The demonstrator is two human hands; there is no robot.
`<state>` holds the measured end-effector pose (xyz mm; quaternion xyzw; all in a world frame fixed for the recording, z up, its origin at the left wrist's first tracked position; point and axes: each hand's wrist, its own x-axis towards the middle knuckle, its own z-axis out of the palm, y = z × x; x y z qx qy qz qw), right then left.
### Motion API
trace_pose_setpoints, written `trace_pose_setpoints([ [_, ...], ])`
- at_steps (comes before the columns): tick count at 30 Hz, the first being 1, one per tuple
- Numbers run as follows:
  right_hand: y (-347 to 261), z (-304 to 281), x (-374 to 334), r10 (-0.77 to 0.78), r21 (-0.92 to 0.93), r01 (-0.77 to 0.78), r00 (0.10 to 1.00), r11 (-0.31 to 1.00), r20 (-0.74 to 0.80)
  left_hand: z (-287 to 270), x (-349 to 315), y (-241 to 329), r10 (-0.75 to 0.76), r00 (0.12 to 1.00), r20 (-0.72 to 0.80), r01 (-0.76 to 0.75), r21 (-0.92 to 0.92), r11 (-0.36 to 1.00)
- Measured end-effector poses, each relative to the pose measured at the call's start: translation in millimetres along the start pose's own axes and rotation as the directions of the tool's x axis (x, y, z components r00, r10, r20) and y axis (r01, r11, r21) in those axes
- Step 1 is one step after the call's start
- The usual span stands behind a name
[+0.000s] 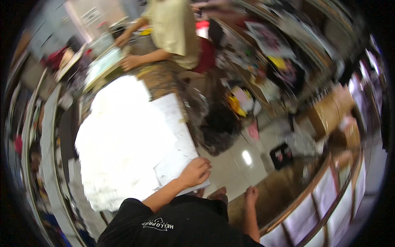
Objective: The person repeatedly picks up white paper sheets from a wooden rack and places them onto a stack on a nearby table. The person handles the sheets one at a time, moving between the rack and the table throughout the clip.
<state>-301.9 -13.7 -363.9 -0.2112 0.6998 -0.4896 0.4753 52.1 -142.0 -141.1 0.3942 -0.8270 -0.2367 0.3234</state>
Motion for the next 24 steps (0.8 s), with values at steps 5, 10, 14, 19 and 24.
trace_pose_setpoints([
  [5, -6, 54, -29, 0.349, -0.29, -0.275, 0.904, 0.916, 0.245, -49, -31, -1, -0.117, 0.946, -0.304, 0.172, 0.16, 0.972],
  [10, 11, 40, -18, 0.45, -0.492, -0.276, 0.848, 0.826, 0.28, -94, -84, -21, -0.277, 0.855, -0.438, 0.453, 0.373, 0.809],
  [14, 25, 19, 19, 0.488, -0.542, -0.278, 0.823, 0.793, 0.292, -96, -109, -40, -0.337, 0.818, -0.466, 0.531, 0.386, 0.754],
  [19, 56, -16, 75, 0.251, -0.598, 0.19, 0.779, 0.779, 0.575, -96, -110, -40, -0.32, 0.809, -0.493, 0.538, 0.402, 0.741],
  [24, -16, 66, 38, 0.416, -0.629, -0.167, 0.868, 0.759, 0.272, -96, -114, -36, -0.34, 0.795, -0.502, 0.556, 0.379, 0.739],
])
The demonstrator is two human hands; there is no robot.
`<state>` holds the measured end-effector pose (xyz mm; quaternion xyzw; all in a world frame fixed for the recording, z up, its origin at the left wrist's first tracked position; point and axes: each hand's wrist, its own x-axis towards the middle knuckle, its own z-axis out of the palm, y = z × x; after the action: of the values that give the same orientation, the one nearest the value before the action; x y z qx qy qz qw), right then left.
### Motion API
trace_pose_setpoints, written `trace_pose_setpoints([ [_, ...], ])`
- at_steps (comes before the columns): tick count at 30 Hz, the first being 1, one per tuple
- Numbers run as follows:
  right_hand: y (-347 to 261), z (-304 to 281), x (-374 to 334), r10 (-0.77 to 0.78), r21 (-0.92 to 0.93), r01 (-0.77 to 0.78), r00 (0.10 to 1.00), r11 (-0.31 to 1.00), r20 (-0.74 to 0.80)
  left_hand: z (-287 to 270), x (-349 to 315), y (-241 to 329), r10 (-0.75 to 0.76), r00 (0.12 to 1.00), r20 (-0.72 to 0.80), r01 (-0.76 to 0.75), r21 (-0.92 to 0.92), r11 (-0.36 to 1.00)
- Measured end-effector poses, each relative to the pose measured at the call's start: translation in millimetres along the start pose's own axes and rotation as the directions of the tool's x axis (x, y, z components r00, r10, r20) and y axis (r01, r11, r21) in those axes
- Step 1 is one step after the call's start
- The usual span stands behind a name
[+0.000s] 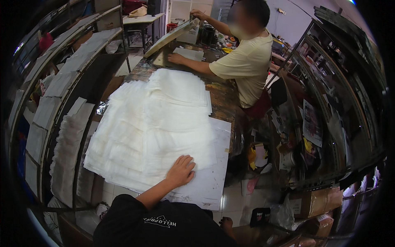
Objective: The person repeatedly picks up white paper sheets from a wooden rack and places them onto a stack on a nearby table. The person handles the sheets one at a time, moving between the rack and the table throughout the clip.
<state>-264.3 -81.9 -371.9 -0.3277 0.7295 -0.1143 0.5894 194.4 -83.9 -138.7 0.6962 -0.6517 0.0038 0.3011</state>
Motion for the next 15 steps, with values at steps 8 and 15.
trace_pose_setpoints([
  [8, -37, 24, -5, -0.138, 0.009, 0.138, 0.99, 0.99, 0.036, 0, 6, 3, 0.034, 0.999, 0.022, -0.034, -0.022, 0.999],
  [15, 0, 20, -14, -0.067, -0.019, 0.066, 0.998, 0.998, -0.018, 1, 13, 1, -0.08, 0.991, -0.112, 0.053, -0.228, 0.972],
])
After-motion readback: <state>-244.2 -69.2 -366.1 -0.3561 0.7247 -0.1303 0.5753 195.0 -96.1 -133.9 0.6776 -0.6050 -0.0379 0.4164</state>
